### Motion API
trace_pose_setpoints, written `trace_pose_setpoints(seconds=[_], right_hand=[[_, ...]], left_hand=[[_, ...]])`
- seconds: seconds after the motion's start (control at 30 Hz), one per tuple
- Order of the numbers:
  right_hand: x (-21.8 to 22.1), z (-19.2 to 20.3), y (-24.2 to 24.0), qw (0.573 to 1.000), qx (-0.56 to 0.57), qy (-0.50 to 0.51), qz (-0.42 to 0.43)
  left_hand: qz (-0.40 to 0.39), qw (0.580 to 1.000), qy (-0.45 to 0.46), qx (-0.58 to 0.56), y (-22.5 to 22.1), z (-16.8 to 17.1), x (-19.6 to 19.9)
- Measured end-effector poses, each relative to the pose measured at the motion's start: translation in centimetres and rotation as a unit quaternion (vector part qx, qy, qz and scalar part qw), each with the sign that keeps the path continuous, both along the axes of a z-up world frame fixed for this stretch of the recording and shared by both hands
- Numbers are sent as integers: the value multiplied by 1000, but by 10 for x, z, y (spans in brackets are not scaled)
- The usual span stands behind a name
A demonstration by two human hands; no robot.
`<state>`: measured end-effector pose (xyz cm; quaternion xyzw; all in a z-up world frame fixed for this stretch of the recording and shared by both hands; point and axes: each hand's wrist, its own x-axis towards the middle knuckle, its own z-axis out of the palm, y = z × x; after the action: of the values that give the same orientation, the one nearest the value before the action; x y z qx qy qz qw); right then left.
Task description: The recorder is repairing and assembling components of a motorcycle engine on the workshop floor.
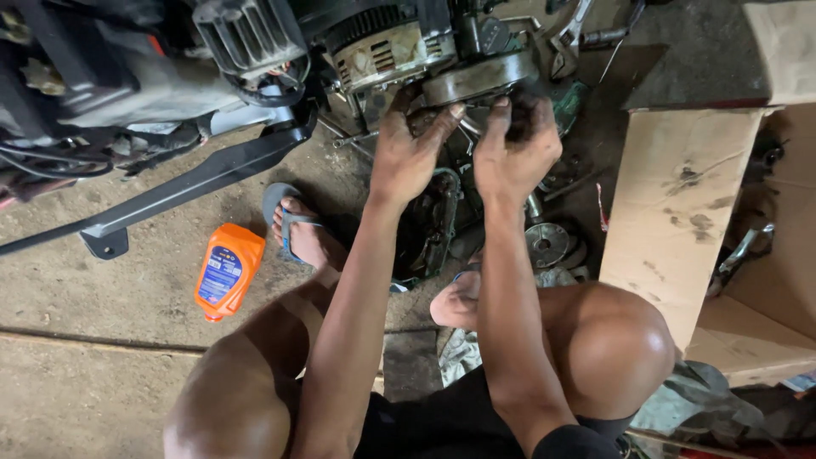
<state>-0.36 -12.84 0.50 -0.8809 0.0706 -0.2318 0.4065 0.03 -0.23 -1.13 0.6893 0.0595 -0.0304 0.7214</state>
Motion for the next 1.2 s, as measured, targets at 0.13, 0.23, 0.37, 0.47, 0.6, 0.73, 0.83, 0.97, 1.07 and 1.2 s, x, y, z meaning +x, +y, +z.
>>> trace_pose_setpoints(seconds=[0.13,0.23,0.37,0.47,0.6,0.73,0.83,0.97,1.07,1.2], right_hand=[[1,-14,3,999,24,-8,-42],[0,-18,3,997,30,-4,-65],[0,-18,7,997,18,-8,-70],[-3,-25,0,996,43,36,-67],[-5,-20,-6,992,81,52,-85],[11,-19,-34,981,151,64,-108],[36,-46,-83,966,168,103,-168],[98,-117,-168,938,174,142,-264],[150,-179,-236,904,193,203,-323],[203,-297,-299,887,174,221,-366]], left_hand=[[23,995,98,-19,-3,0,-1],[38,984,170,-43,-4,-2,-3],[41,981,187,-25,-14,-7,0],[22,977,205,55,-8,15,1],[-29,951,281,123,-10,14,1],[-19,959,282,-16,-37,20,-5],[-70,952,278,105,-57,-23,-19],[-137,920,317,186,-101,-37,1],[-159,959,224,68,-136,-103,29],[-163,972,165,36,-168,-116,69]])
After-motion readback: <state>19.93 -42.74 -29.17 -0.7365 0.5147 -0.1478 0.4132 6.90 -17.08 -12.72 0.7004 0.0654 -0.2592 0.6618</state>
